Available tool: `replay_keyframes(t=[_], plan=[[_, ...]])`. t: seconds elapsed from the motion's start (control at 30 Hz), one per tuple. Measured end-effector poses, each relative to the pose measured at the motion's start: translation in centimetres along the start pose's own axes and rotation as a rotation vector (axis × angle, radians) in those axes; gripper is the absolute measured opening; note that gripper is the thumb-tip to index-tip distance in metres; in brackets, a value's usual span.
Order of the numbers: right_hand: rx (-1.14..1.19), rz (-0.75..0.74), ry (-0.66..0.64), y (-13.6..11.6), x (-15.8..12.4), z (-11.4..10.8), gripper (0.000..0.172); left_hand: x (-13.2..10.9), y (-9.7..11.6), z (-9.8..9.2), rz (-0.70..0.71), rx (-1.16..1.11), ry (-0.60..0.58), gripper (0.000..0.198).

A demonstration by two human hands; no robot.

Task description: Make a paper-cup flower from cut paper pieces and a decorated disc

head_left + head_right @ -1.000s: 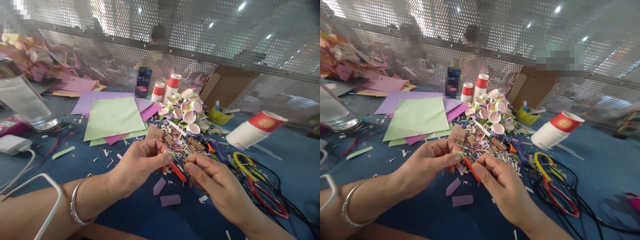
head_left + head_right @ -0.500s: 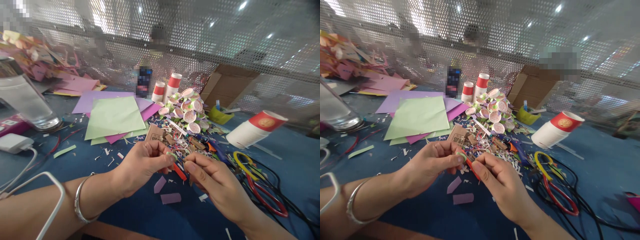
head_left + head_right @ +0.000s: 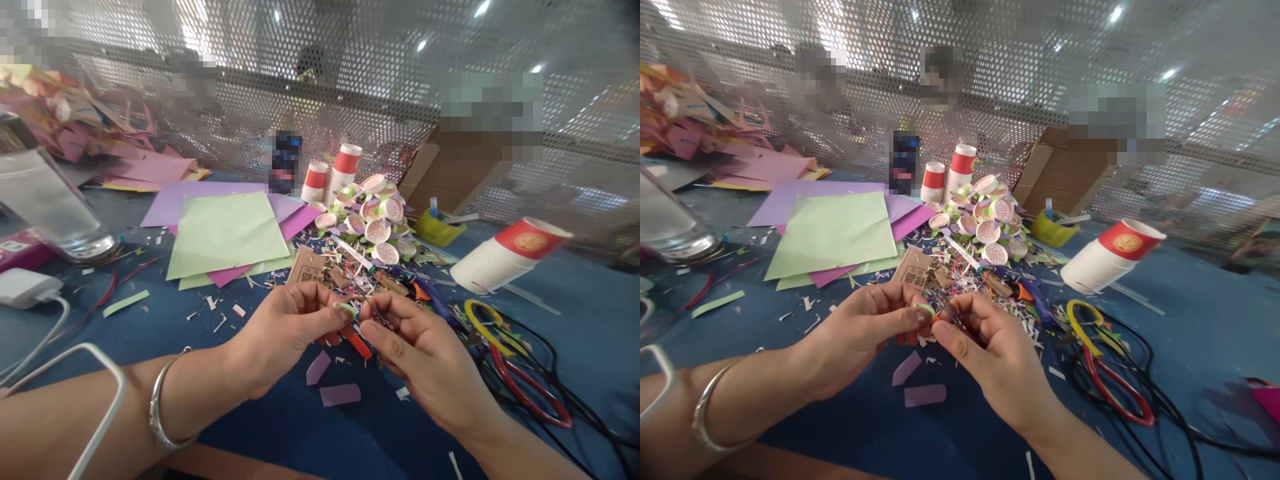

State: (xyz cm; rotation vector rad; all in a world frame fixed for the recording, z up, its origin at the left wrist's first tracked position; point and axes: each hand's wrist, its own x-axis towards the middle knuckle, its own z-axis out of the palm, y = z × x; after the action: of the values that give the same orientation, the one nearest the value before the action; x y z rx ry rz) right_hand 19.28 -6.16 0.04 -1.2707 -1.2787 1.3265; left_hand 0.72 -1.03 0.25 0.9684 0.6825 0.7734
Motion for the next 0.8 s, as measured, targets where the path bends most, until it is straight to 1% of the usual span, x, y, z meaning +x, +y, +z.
replay_keyframes(t=[0.1,0.2,0.27,0.37,0.43,0.5,0.57,0.63,0.7,0.8], plan=[[-0.046,-0.031,0.003,-0.1,-0.1,0.1,0.028,-0.1,-0.1,0.1,0.001,0.009,-0.041,0.034],[-0.12,-0.072,-0.002,-0.3,-0.2,0.1,0.024,-0.1,-0.1,0.0,0.022,0.077,-0.095,0.03],[-0.185,-0.105,-0.007,-0.4,-0.2,0.0,0.024,-0.2,0.1,0.0,0.081,0.251,-0.103,0.024],[-0.252,-0.135,-0.011,-0.5,-0.3,0.0,0.024,-0.5,0.7,-0.2,0.201,0.601,-0.071,0.012],[-0.273,-0.14,-0.006,-0.5,-0.2,0.0,0.024,-0.7,1.1,-0.4,0.241,0.709,-0.083,0.009],[-0.292,-0.144,0.001,-0.4,-0.2,0.0,0.022,-0.7,1.3,-0.6,0.206,0.682,-0.129,0.012],[-0.324,-0.162,0.01,-0.3,-0.1,-0.1,0.02,-0.6,1.2,-0.7,0.072,0.54,-0.156,0.022],[-0.377,-0.191,0.019,-0.2,-0.1,-0.2,0.018,-0.3,1.0,-0.8,-0.087,0.339,-0.152,0.031],[-0.444,-0.226,0.03,0.0,-0.2,-0.3,0.015,-0.1,0.8,-0.9,-0.195,0.187,-0.144,0.032],[-0.536,-0.278,0.043,0.1,-0.4,-0.4,0.011,0.0,0.8,-1.0,-0.252,0.077,-0.149,0.026]])
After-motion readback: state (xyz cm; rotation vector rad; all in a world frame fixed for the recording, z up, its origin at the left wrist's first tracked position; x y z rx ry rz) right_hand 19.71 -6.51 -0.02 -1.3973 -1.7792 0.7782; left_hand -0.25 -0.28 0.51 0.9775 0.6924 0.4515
